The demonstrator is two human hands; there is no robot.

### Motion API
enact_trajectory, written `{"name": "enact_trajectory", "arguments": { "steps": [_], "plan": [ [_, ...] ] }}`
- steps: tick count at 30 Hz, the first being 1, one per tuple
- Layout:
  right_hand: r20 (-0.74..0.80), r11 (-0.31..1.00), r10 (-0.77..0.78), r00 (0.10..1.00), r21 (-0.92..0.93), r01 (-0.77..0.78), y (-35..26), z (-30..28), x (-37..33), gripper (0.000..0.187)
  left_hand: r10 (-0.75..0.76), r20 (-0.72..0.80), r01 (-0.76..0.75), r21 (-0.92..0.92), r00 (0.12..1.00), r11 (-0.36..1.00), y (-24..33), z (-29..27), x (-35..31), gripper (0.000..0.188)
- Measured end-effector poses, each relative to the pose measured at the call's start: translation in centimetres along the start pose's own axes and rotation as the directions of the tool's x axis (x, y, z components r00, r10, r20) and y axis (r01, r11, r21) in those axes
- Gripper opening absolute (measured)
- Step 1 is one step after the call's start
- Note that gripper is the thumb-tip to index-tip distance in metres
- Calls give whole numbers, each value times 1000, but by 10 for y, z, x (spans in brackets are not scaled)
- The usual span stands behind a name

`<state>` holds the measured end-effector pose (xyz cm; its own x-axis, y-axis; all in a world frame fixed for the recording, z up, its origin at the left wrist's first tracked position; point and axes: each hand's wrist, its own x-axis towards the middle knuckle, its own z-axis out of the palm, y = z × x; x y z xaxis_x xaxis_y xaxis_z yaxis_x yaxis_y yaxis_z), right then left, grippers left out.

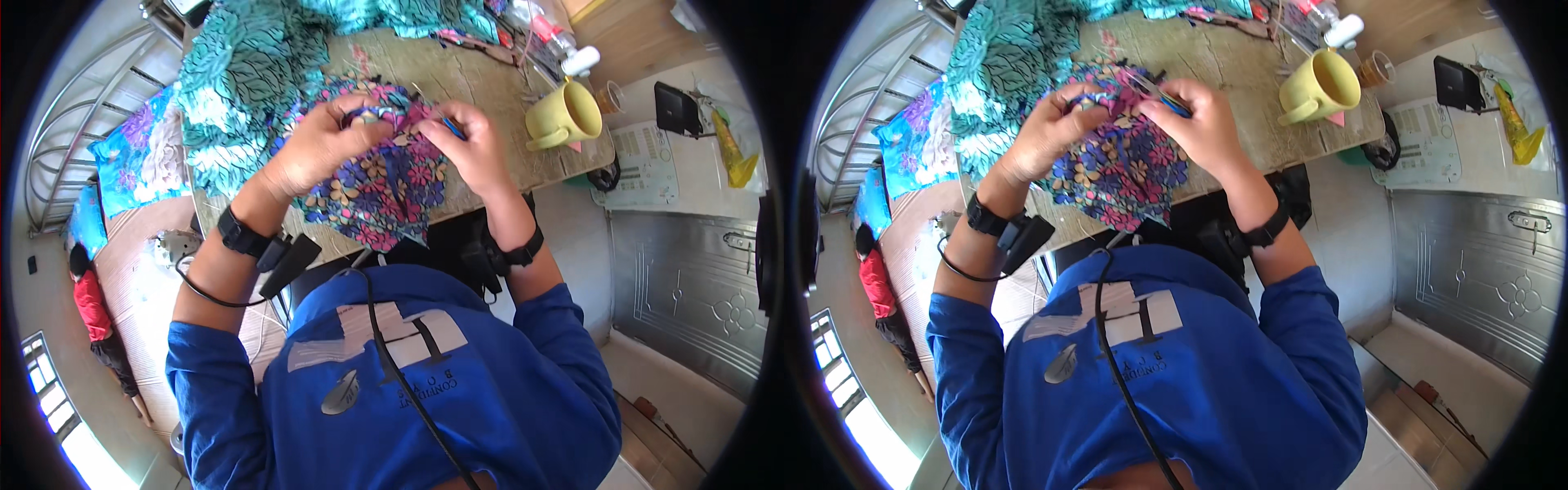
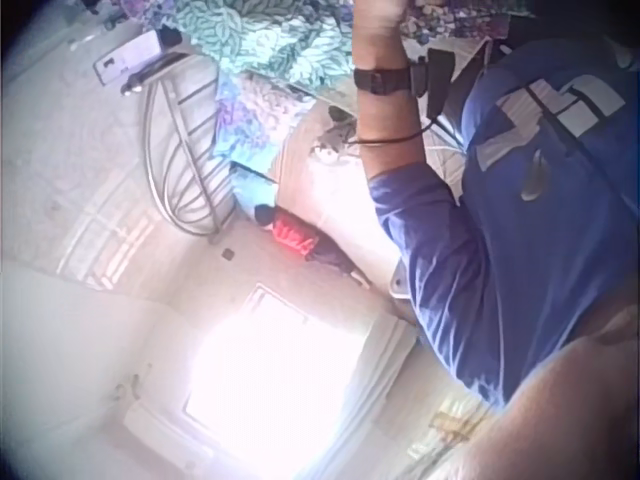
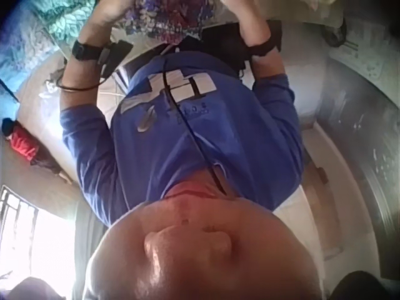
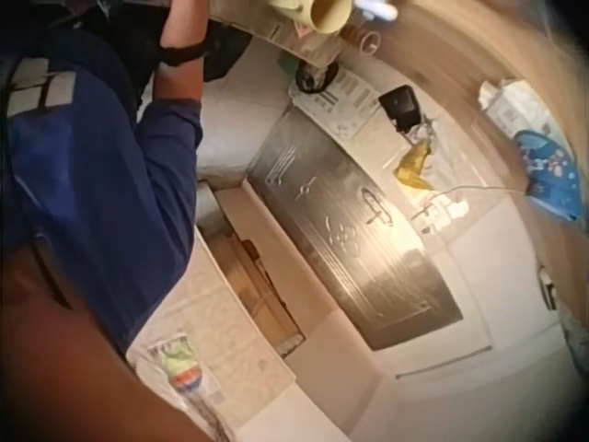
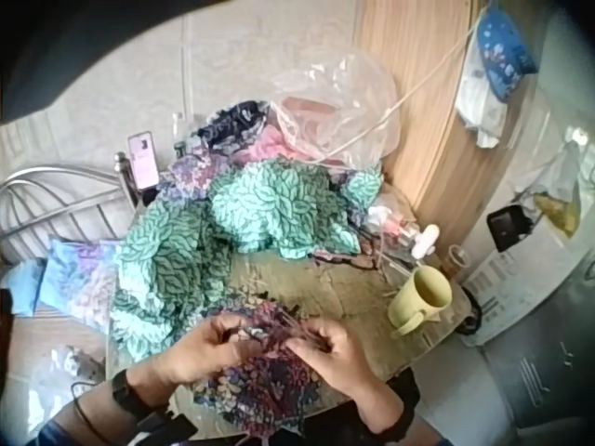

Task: Organizing and matching patterned fabric pieces on a workspace.

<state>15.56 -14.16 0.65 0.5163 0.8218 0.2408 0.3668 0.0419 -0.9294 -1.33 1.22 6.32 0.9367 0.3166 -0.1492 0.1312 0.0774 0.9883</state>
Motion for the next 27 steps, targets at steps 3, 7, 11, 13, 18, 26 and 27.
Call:
{"name": "enact_trajectory", "arguments": {
  "steps": [3,7,11,13,18,26,27],
  "plan": [
    [-32,991,-8,999,136,12,-21,1,-2,24,36,-4,-37,-36,999,999,4,-2,-2,21],
    [-64,985,-13,998,173,24,-24,5,-3,20,184,-96,-176,86,978,981,-3,-6,6,21],
    [-76,989,-68,995,124,77,-31,5,-4,19,165,-199,-135,157,966,978,3,-6,1,23],
    [-61,990,-69,996,118,76,-34,2,-6,17,215,-183,-194,123,959,973,7,-7,-1,25],
    [35,917,-52,998,398,34,-42,4,-7,26,200,-52,-206,-178,978,962,7,-13,-3,27],
    [383,848,40,923,476,-234,-37,9,-9,47,192,77,-119,-552,978,825,13,-10,-1,16],
    [352,859,0,936,479,-180,-37,13,-9,43,169,61,-107,-557,984,824,15,-9,-1,16]
  ]
}}
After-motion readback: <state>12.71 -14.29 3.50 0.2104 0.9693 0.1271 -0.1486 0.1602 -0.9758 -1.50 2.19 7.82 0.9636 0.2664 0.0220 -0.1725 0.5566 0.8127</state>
